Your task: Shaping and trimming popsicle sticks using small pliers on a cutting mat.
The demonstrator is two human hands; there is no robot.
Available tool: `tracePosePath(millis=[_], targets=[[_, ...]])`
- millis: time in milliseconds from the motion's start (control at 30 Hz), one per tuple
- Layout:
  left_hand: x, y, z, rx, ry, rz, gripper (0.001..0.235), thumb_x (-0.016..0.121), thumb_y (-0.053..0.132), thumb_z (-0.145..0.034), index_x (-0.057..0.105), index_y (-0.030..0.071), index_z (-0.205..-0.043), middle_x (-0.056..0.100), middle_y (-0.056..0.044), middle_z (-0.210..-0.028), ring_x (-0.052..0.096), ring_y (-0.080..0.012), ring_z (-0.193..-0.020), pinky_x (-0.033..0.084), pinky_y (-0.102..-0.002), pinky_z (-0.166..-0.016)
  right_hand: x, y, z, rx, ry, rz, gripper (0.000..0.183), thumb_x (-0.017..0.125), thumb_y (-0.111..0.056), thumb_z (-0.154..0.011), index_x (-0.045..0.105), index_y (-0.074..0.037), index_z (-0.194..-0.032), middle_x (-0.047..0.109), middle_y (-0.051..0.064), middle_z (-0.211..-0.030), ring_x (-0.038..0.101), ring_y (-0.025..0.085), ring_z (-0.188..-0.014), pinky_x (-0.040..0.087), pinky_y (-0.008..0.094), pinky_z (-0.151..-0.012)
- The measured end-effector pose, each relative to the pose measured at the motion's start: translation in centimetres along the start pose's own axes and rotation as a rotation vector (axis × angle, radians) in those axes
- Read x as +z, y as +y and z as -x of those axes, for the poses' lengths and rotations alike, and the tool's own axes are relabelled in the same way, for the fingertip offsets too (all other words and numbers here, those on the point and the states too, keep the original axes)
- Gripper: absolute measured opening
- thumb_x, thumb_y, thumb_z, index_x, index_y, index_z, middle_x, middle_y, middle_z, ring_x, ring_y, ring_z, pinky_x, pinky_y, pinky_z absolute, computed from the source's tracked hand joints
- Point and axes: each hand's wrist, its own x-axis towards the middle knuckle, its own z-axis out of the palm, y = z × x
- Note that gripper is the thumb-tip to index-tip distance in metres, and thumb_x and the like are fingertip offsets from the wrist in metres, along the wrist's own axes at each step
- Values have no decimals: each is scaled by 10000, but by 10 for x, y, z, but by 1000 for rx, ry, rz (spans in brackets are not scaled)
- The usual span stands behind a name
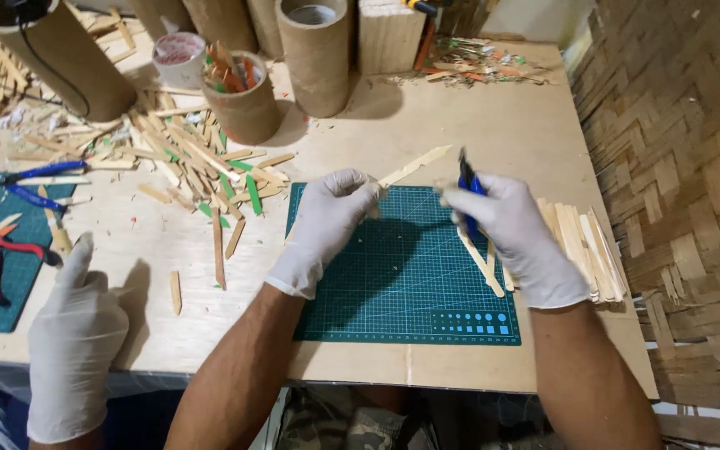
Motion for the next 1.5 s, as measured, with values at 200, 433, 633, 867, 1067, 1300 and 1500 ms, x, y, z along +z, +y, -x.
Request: tracePosePath(millis=[200,433,633,867,1067,1300,1500], targets=[[-4,-6,-6,5,-65,-34,88,696,156,-804,766,104,-804,648,-24,-557,468,-58,-524,354,-192,-520,2,-2,4,14,-228,390,279,811,-78,-771,813,-2,-1039,742,153,-779,636,194,-703,535,318,-679],[10,-11,-4,1,-120,18,52,694,133,-755,741,116,-743,605,-16,-521,444,-49,-513,358,-176,-504,-2,8,-5,21,-314,630,267,871,-207,-726,848,-89,-964,759,74,-753,649,168,-710,528,303,-712],[9,-11,-2,8,-150,33,47,685,101,-748,725,109,-725,603,-26,-510,414,-48,-506,328,-179,-493,0,4,-1,31,-324,559,307,893,-205,-718,839,-52,-978,801,108,-851,690,175,-814,549,328,-788],[9,-2,3,7,-175,55,52,666,77,-737,702,107,-715,587,-30,-507,394,-52,-514,311,-185,-501,-4,9,-6,39,-343,525,309,894,-200,-705,848,-63,-978,800,87,-858,673,167,-805,543,315,-784],[7,-4,2,23,-170,73,55,676,75,-752,691,105,-709,588,-39,-503,391,-54,-513,301,-185,-498,-4,11,-6,44,-349,529,314,904,-190,-698,846,-49,-973,802,112,-860,684,182,-811,545,320,-781],[6,-2,3,10,-177,59,62,657,69,-735,686,110,-699,576,-36,-492,382,-50,-496,301,-183,-490,-6,19,-11,44,-350,516,315,900,-182,-715,841,-44,-992,788,105,-861,670,182,-810,538,315,-779],[6,-6,1,-8,-196,82,66,667,66,-756,681,108,-708,572,-42,-497,386,-59,-502,307,-178,-500,-2,12,-6,53,-366,508,314,877,-178,-730,838,-24,-1001,776,132,-869,668,205,-823,541,324,-775]])
